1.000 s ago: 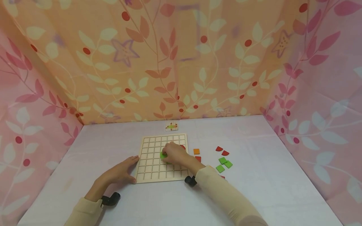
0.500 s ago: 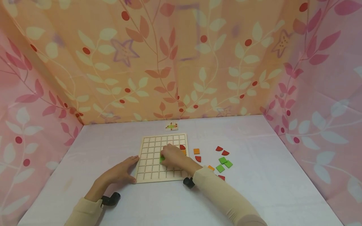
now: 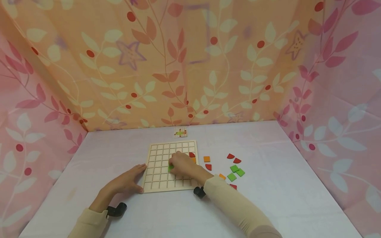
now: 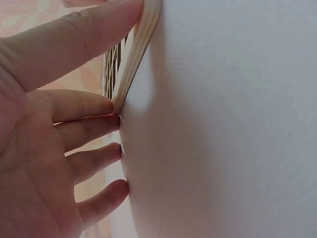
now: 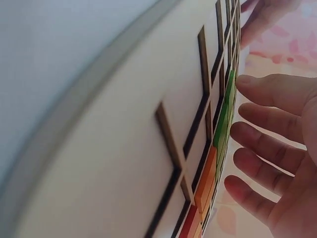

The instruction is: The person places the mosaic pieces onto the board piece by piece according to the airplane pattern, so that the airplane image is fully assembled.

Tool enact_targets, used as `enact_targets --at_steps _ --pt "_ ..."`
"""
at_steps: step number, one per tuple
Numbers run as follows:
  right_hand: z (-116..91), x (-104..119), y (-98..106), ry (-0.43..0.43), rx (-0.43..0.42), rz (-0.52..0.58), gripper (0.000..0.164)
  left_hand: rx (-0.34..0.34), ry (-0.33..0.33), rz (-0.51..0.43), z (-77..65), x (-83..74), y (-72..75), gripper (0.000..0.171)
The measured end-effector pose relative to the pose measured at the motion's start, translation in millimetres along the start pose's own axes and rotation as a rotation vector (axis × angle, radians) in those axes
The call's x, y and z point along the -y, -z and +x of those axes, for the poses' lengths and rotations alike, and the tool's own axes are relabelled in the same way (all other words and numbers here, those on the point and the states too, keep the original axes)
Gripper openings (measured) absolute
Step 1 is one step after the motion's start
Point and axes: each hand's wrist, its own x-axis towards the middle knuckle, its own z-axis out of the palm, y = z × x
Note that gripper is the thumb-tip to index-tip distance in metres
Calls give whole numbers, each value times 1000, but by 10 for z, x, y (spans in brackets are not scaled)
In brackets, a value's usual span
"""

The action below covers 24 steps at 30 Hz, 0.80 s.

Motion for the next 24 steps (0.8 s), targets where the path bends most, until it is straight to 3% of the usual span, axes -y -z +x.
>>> enact_targets --at_steps 24 --pt "-414 -264 303 -1 -91 208 23 -7 1 12 3 11 -11 97"
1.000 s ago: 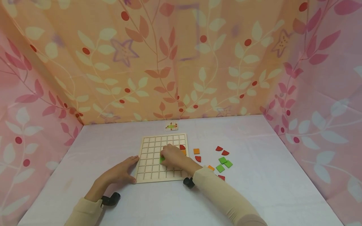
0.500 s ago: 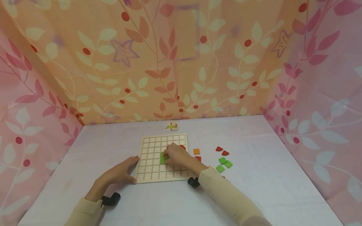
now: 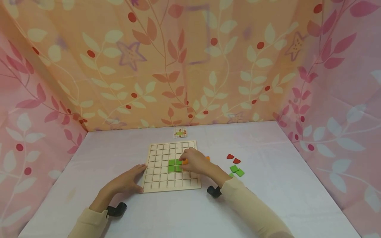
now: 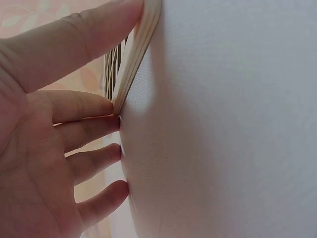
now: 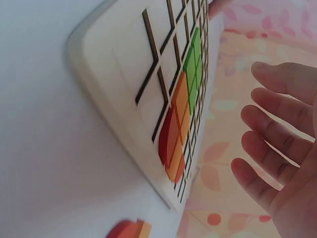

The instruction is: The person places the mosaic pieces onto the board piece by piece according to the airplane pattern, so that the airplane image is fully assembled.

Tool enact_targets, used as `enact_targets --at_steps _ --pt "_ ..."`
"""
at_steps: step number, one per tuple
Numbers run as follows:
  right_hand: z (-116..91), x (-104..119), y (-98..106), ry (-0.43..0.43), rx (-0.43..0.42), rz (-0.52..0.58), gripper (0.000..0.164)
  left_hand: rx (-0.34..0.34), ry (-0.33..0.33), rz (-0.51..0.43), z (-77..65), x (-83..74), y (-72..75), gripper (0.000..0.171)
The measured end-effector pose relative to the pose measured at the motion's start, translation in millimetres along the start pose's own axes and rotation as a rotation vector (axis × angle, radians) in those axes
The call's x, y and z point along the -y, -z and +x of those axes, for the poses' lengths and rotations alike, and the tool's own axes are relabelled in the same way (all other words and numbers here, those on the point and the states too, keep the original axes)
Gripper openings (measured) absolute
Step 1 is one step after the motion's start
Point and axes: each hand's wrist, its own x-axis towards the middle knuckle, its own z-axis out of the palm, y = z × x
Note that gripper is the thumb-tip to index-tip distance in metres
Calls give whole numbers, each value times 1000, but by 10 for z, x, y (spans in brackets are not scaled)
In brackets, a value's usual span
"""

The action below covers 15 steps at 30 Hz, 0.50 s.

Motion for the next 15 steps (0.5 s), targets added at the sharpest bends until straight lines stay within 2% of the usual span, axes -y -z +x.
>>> enact_targets --at_steps 11,15 --pt "-239 -204 139 -18 -53 -17 23 -3 -9 -7 -15 9 -8 96" --pt "-339 -266 226 -69 -57 -5 23 -2 -14 2 5 31 -8 97"
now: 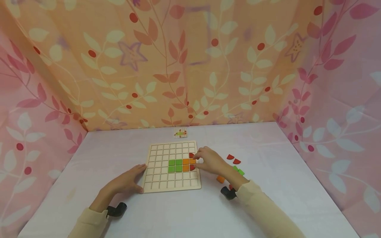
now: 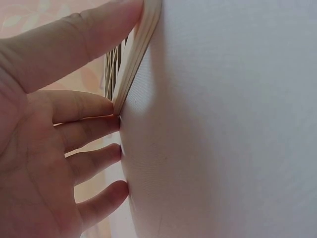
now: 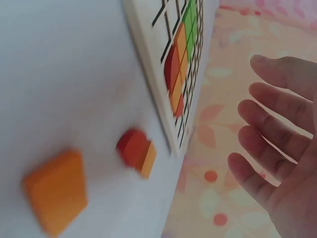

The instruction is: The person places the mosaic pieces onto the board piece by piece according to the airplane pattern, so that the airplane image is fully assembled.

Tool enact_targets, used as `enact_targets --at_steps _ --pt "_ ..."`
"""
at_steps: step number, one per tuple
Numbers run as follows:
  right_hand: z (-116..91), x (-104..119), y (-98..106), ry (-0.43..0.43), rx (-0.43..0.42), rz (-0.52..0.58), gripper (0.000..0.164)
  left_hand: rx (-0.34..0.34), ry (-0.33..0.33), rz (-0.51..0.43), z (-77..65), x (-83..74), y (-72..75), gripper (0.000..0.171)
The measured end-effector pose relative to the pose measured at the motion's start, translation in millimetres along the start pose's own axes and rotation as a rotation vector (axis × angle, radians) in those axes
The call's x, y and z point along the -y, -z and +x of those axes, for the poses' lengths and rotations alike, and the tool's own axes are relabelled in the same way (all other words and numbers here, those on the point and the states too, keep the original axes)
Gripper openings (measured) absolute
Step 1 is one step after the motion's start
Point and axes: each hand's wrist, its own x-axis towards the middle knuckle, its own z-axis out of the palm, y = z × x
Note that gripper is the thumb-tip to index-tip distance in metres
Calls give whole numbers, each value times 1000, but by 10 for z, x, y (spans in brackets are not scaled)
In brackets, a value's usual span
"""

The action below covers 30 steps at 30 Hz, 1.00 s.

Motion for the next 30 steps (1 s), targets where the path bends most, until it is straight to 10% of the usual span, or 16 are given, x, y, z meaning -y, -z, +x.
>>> enact_targets --at_steps 30 --pt "-625 -785 232 -213 63 40 19 4 19 7 23 22 -17 97"
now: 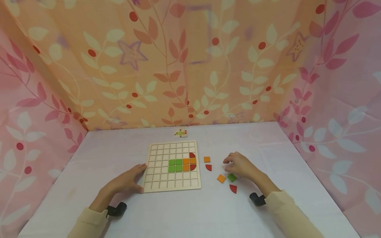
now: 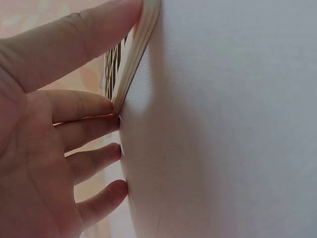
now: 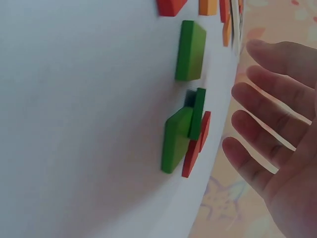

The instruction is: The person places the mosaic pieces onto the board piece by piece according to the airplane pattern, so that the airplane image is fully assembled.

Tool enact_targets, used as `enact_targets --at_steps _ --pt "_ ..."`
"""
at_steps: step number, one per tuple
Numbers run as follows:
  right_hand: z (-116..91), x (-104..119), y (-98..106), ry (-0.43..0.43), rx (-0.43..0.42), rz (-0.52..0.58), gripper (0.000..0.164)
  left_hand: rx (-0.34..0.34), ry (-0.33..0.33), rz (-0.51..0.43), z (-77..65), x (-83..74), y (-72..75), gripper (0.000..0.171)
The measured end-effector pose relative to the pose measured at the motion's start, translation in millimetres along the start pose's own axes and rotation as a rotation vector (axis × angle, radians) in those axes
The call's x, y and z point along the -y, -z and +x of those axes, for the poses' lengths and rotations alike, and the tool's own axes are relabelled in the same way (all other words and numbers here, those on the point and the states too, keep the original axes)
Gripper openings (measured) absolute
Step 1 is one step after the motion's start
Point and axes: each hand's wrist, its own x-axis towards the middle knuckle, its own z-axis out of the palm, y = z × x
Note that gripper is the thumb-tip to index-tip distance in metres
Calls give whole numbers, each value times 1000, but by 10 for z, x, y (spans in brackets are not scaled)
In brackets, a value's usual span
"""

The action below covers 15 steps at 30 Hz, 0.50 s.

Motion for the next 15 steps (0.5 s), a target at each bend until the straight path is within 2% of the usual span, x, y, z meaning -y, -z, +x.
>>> enact_targets --at_steps 6,13,15 --pt "-43 -99 -28 5 14 -70 20 -2 -13 -6 -9 3 -4 97" --pt "-117 -204 -26 112 -30 -122 19 -5 -14 8 -4 6 3 98" --pt "-125 -215 -24 100 -25 -130 19 -4 -11 8 -7 2 7 98"
